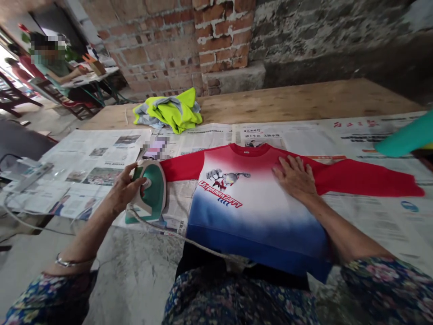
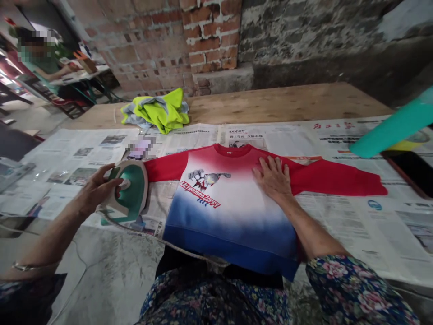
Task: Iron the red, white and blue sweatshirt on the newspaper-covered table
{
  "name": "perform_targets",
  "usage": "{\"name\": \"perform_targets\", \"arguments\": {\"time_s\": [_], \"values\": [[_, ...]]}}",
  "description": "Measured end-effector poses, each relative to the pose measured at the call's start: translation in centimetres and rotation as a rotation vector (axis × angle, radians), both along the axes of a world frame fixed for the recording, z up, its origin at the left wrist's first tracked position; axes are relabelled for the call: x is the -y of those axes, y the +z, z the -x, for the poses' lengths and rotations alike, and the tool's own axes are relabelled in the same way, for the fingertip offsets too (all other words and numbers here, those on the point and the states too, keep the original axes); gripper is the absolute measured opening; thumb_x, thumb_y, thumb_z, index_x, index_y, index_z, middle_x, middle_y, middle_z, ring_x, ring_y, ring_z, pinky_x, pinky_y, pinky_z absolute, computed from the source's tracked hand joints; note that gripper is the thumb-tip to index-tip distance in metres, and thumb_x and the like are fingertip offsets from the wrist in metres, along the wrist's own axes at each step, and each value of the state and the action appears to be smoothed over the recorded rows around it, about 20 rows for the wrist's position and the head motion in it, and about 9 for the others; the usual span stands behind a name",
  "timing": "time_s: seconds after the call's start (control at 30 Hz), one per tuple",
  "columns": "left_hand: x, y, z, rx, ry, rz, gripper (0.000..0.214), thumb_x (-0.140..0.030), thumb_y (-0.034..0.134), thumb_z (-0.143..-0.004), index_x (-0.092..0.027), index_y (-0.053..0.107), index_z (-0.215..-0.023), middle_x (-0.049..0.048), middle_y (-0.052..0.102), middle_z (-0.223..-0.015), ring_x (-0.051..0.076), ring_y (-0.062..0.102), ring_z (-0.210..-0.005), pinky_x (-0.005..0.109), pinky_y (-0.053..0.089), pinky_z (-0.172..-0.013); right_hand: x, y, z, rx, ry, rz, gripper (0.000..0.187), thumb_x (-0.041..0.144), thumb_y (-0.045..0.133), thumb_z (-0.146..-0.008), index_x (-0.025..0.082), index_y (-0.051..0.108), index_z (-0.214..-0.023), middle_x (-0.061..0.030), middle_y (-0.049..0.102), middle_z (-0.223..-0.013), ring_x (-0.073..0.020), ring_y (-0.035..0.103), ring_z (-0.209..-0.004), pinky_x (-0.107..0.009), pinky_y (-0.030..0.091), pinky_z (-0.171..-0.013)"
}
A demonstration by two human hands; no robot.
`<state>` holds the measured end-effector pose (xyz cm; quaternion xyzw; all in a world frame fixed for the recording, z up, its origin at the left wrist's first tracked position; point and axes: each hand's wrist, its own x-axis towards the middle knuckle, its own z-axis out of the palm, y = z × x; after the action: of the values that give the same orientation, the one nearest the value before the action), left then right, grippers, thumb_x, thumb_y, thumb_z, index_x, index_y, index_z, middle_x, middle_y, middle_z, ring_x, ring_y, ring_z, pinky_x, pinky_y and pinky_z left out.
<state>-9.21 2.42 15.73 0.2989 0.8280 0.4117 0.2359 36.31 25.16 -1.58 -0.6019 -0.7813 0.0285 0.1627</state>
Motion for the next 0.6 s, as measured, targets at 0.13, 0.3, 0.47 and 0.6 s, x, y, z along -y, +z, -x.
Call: {"name": "perform_targets", "arguments": {"time_s": [0.13, 0.3, 0.47, 0.6], "values": [[0.0, 0.2, -0.4, 0.028, 0.003, -0.037, 0.083, -0.028, 0.082, -0.071, -0.022, 0.061, -0.152, -0.0081, 0.071, -0.067, 0.017, 0.063, -0.050, 0.023, 0.050, -0.048, 0.0, -0.1, -0.1, 0.004, -0.009, 0.000, 0.065, 0.045, 0.041, -0.111, 0.018, 0.065, -0.165, -0.0215, 0.059, -0.174, -0.0446, 0.049, -0.165, -0.073, 0.039, -0.132], [-3.4, -1.1, -1.3, 0.032, -0.076, -0.082, 0.085, -0.029, 0.081, -0.069, -0.022, 0.063, -0.152, -0.0077, 0.067, -0.068, 0.017, 0.064, -0.051, 0.022, 0.047, -0.046, 0.1, 0.0, -0.3, 0.043, 0.003, 0.000, 0.069, 0.046, 0.041, -0.110, 0.012, 0.063, -0.166, -0.0242, 0.059, -0.173, -0.0450, 0.050, -0.164, -0.072, 0.041, -0.131], [-5.6, -2.0, -1.6, 0.057, -0.113, -0.072, 0.078, -0.025, 0.076, -0.069, -0.022, 0.068, -0.147, -0.0076, 0.065, -0.068, 0.016, 0.062, -0.048, 0.022, 0.048, -0.046, 0.2, 0.0, -0.3, 0.048, 0.002, -0.035, 0.065, 0.044, 0.042, -0.110, 0.016, 0.066, -0.164, -0.0219, 0.060, -0.173, -0.0445, 0.052, -0.163, -0.073, 0.043, -0.130], [-4.0, -1.7, -0.8, 0.007, -0.023, -0.029, 0.077, -0.024, 0.075, -0.071, -0.022, 0.067, -0.147, -0.0087, 0.063, -0.064, 0.017, 0.061, -0.046, 0.022, 0.045, -0.044, 0.3, 0.1, -0.1, 0.029, -0.012, -0.024, 0.066, 0.047, 0.041, -0.109, 0.018, 0.067, -0.164, -0.0205, 0.061, -0.173, -0.0437, 0.052, -0.163, -0.072, 0.041, -0.131]]}}
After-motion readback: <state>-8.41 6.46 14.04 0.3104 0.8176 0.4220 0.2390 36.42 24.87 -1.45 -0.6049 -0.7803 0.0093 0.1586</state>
